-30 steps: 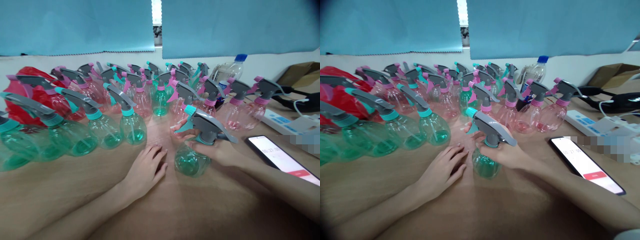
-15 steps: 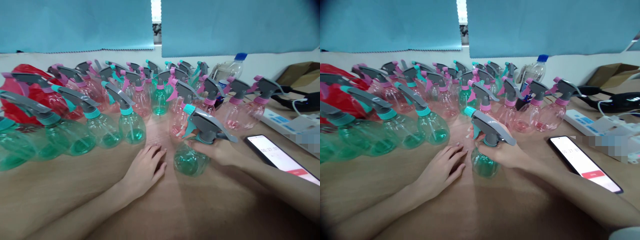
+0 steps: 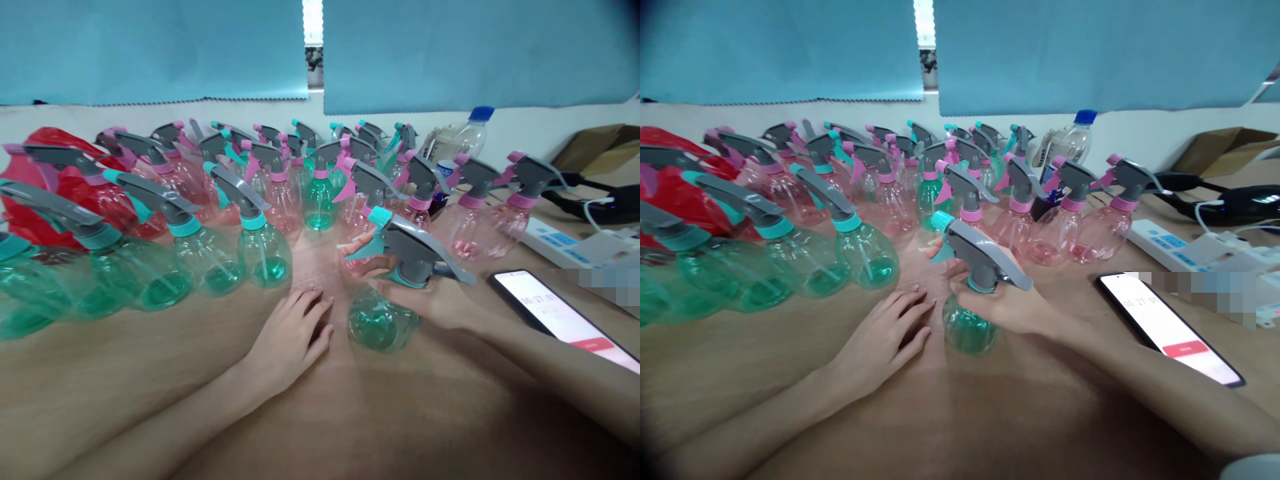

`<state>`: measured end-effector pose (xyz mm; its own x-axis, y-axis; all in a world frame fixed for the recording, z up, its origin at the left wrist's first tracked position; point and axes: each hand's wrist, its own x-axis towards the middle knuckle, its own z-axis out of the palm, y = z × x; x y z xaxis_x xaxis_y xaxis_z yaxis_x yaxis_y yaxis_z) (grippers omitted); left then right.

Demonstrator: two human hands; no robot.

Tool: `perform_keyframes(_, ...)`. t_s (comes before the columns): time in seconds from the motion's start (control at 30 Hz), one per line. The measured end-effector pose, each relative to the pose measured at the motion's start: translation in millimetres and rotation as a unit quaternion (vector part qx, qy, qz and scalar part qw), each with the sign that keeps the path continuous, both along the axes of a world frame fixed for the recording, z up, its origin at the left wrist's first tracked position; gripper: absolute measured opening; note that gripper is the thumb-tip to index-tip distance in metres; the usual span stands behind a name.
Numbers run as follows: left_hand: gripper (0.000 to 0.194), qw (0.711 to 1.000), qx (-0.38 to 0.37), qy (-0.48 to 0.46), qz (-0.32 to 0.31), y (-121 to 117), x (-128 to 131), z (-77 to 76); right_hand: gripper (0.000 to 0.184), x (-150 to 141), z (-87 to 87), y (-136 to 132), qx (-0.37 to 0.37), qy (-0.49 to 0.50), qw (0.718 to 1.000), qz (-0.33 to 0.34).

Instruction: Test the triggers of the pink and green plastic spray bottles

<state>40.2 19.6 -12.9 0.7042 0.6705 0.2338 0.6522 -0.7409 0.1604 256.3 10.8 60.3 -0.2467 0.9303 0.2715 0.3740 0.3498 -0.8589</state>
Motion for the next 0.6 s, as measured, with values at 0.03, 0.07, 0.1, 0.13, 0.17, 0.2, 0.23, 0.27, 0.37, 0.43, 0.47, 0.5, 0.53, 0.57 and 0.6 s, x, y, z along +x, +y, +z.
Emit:
perform_keyframes(0.03,0.034,1.000,-0.001,0.001,0.000,-0.1,0.1,0.2,0.031,-0.1,-1.0,0.1,-0.002,0.006,1.000,-0.004)
perform_keyframes(0.07,0.034,1.000,-0.002,0.002,0.000,-0.3,0.2,0.4,0.035,-0.3,-1.8,0.2,-0.004,0.015,1.000,-0.009)
perform_keyframes(0.1,0.034,1.000,-0.002,0.001,0.000,-0.4,0.2,0.6,0.039,-0.5,-2.2,0.2,-0.007,0.022,1.000,-0.011)
perform_keyframes(0.13,0.034,1.000,-0.002,0.000,0.000,-0.5,0.1,0.8,0.042,-0.7,-2.3,0.3,-0.012,0.028,1.000,-0.009)
perform_keyframes(0.17,0.034,1.000,-0.002,0.000,0.000,-0.7,0.0,0.9,0.045,-0.9,-2.0,0.3,-0.014,0.031,0.999,-0.008)
perform_keyframes(0.2,0.034,1.000,-0.002,0.001,0.000,-0.7,-0.2,0.9,0.047,-1.2,-1.3,0.3,-0.017,0.033,0.999,-0.005)
perform_keyframes(0.23,0.034,1.000,-0.002,0.003,0.000,-0.8,-0.4,0.8,0.049,-1.4,-0.6,0.3,-0.018,0.033,0.999,-0.001)
perform_keyframes(0.27,0.035,1.000,-0.002,0.005,0.000,-0.8,-0.6,0.7,0.050,-1.6,0.1,0.3,-0.020,0.032,0.999,0.002)
perform_keyframes(0.37,0.035,1.000,-0.001,0.010,0.000,-0.6,-0.9,0.2,0.051,-1.6,0.6,0.5,-0.016,0.031,0.999,0.003)
perform_keyframes(0.43,0.035,1.000,0.000,0.010,0.001,-0.5,-0.8,0.0,0.051,-1.3,-0.4,0.7,-0.015,0.030,0.999,0.005)
perform_keyframes(0.47,0.035,1.000,0.001,0.009,0.001,-0.4,-0.7,-0.1,0.051,-1.0,-1.1,0.9,-0.012,0.032,0.999,0.007)
perform_keyframes(0.5,0.035,1.000,0.002,0.010,0.001,-0.3,-0.6,-0.1,0.052,-0.8,-1.8,1.1,-0.010,0.034,0.999,0.008)
perform_keyframes(0.53,0.035,1.000,0.002,0.010,0.000,-0.2,-0.5,-0.1,0.052,-0.6,-2.4,1.3,-0.009,0.035,0.999,0.010)
perform_keyframes(0.57,0.035,1.000,0.002,0.010,0.000,-0.1,-0.4,-0.1,0.053,-0.5,-2.7,1.4,-0.007,0.034,0.999,0.011)
perform_keyframes(0.6,0.035,1.000,0.002,0.009,-0.001,-0.1,-0.3,-0.1,0.053,-0.4,-2.9,1.5,-0.004,0.031,0.999,0.009)
